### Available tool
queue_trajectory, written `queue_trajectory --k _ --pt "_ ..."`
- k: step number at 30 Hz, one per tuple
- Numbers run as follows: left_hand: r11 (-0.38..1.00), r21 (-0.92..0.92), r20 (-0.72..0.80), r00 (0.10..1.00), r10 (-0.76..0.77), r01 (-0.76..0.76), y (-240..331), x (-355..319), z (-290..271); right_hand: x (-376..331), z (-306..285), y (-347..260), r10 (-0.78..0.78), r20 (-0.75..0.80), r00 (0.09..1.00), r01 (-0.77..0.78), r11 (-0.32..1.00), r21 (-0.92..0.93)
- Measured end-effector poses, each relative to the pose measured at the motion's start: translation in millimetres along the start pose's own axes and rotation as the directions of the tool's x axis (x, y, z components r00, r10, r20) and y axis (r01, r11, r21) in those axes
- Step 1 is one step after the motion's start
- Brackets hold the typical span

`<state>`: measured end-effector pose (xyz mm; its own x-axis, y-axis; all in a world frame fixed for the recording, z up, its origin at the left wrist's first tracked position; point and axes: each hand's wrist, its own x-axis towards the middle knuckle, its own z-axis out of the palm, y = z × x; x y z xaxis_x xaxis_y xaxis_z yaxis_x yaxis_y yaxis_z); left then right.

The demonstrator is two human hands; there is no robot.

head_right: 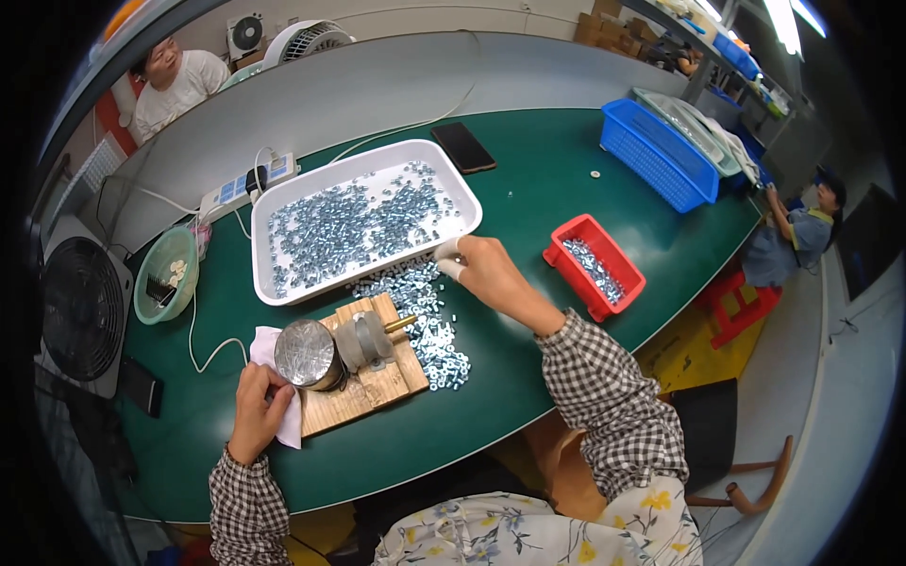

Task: The worker manually inserts small blue and white components from a tray into a specialized assembly jig.

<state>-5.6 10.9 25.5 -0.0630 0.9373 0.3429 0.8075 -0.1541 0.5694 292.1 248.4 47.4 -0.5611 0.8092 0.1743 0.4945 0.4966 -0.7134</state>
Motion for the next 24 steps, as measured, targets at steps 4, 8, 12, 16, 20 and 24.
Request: queue_trajectory --k 4,8,12,16,20,24 --pt "1.000 -0.017 -0.010 1.000 -0.007 0.007 -1 0 0 -14 8 10 -0.052 0.009 0.999 0.052 0.997 -0.058" --pt "1.000 -0.013 -0.005 1.000 0.013 -0.013 -1 1 0 -15 11 7 0.034 0.055 0.998 -0.029 0.995 -0.093" --pt "1.000 -0.011 -0.014 1.000 0.021 -0.021 -4 0 3 -17 22 19 -0.060 0.030 0.998 0.065 0.974 -0.219" --pt "1.000 -0.016 -0.014 1.000 0.006 -0.006 0 0 1 -15 19 13 0.108 0.024 0.994 -0.110 0.988 0.105" --pt "1.000 -0.022 -0.019 1.000 0.020 -0.020 -2 1 2 -25 11 15 0.112 0.222 0.969 -0.228 0.753 0.617" --pt "0.999 -0.016 -0.033 0.999 0.030 -0.031 -1 1 1 -32 14 7 0.063 0.276 0.959 -0.234 0.724 0.649"
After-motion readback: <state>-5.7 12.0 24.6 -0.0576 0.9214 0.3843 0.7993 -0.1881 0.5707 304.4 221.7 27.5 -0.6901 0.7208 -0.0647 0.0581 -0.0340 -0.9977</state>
